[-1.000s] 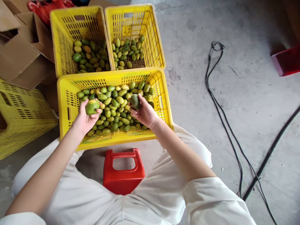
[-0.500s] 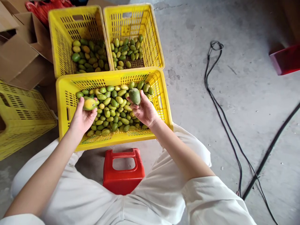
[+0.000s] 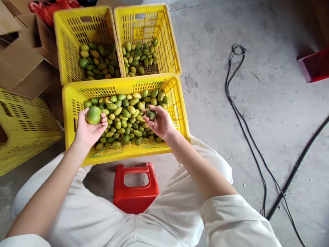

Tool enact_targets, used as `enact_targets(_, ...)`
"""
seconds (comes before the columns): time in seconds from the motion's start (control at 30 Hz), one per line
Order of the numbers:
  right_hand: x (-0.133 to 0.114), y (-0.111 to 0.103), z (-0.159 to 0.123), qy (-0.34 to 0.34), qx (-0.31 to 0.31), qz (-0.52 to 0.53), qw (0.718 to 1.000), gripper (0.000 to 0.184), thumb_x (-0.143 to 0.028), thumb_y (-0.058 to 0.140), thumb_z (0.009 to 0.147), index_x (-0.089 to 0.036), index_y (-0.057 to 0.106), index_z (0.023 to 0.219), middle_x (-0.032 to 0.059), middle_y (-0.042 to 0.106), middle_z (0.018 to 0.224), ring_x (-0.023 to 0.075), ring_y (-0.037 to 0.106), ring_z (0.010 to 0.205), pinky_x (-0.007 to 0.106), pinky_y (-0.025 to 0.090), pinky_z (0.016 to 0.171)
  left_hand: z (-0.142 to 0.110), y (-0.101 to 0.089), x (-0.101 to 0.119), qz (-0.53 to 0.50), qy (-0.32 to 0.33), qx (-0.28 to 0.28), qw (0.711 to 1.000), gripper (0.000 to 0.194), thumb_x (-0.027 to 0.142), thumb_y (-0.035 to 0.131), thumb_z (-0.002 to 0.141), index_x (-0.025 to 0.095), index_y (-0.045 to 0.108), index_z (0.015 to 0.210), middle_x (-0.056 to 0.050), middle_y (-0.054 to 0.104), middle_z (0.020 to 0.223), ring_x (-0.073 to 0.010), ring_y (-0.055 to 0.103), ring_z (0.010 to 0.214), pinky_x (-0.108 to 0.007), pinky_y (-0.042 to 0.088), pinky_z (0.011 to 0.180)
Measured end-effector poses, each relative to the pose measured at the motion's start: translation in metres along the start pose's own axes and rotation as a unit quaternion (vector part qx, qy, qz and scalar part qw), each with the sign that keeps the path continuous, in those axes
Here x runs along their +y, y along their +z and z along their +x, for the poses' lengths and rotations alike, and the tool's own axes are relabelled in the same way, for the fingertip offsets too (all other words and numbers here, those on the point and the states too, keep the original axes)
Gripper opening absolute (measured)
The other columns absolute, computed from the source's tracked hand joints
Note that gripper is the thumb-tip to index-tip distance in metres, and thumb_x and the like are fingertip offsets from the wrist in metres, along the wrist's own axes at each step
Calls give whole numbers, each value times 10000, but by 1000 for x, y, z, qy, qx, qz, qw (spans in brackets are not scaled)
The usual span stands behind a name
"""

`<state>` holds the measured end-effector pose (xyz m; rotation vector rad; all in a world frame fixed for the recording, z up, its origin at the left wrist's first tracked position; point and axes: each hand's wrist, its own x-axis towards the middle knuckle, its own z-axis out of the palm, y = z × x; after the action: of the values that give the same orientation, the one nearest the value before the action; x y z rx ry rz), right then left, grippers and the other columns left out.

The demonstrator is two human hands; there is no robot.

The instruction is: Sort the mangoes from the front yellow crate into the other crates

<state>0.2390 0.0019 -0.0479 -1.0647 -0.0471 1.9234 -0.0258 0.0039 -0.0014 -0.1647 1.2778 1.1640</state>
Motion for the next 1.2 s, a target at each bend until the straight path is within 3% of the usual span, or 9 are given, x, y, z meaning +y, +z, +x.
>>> enact_targets(0.1,1,2,-1,-12,-17,-36,999,394,-215,864,878,-298,683,1219,-19,809,1029,143,696,735,189,500,543,0,2,-2,31,16,0,999,186,308,636,1196,215,762,1097,-78,786,886,-163,709,673,-183,564,550)
enact_targets(0.23,3,2,-3,-16,-45,-83,995,479,-229,894,922,-312,765,1376,-67,741,928,134,695,733,189,515,583,2,-1,-4,81,10,-5,997,216,219,605,1174,200,819,1149,-65,789,871,-172,757,694,-193,609,592)
enact_targets(0.33,5,0,-1,-6,-44,-101,994,328,-374,988,990,-278,748,1192,-57,737,862,111,590,652,189,462,550,9,-10,-7,110,16,-47,993,94,252,763,1144,208,806,1073,-62,811,884,-169,749,688,-201,578,568)
enact_targets(0.5,2,-3,3,-2,-40,-109,993,524,-588,1059,1001,-267,646,961,-16,786,873,81,390,564,223,305,468,20,-20,-12,119,52,-72,989,261,303,1016,1053,205,783,988,-50,825,897,-120,688,669,-178,517,556)
enact_targets(0.63,1,-3,3,-17,-18,-108,994,503,-545,1095,929,-264,679,958,-5,786,894,100,469,609,228,367,504,19,-20,-10,96,44,-75,992,332,416,1014,1080,220,770,969,-6,745,836,-100,619,634,-177,503,557)
enact_targets(0.73,4,-3,2,-32,-7,-101,994,502,-440,1135,767,-267,715,980,-51,713,830,101,484,639,207,383,527,14,-16,-7,77,31,-65,994,352,545,942,1120,228,809,1044,-6,714,818,-132,668,661,-196,549,575)
enact_targets(0.83,8,-4,3,-51,7,-108,993,494,-378,1112,678,-259,710,938,-43,746,880,93,470,679,190,353,530,8,-10,-5,62,18,-41,997,318,530,810,1192,214,848,1180,-25,744,838,-159,730,710,-222,641,652)
enact_targets(1.03,6,-7,3,-23,10,-111,994,272,-406,945,857,-273,767,1015,44,862,1081,161,530,752,248,410,565,3,-4,-6,71,14,-3,997,192,351,716,1215,198,772,1113,-57,791,894,-152,756,712,-198,647,646)
enact_targets(1.2,6,-7,4,6,25,-65,998,193,-410,794,975,-253,812,1085,59,814,977,210,649,832,283,565,684,5,-7,-9,117,27,-38,992,102,301,824,1152,213,806,1201,-75,836,992,-168,789,781,-178,596,614)
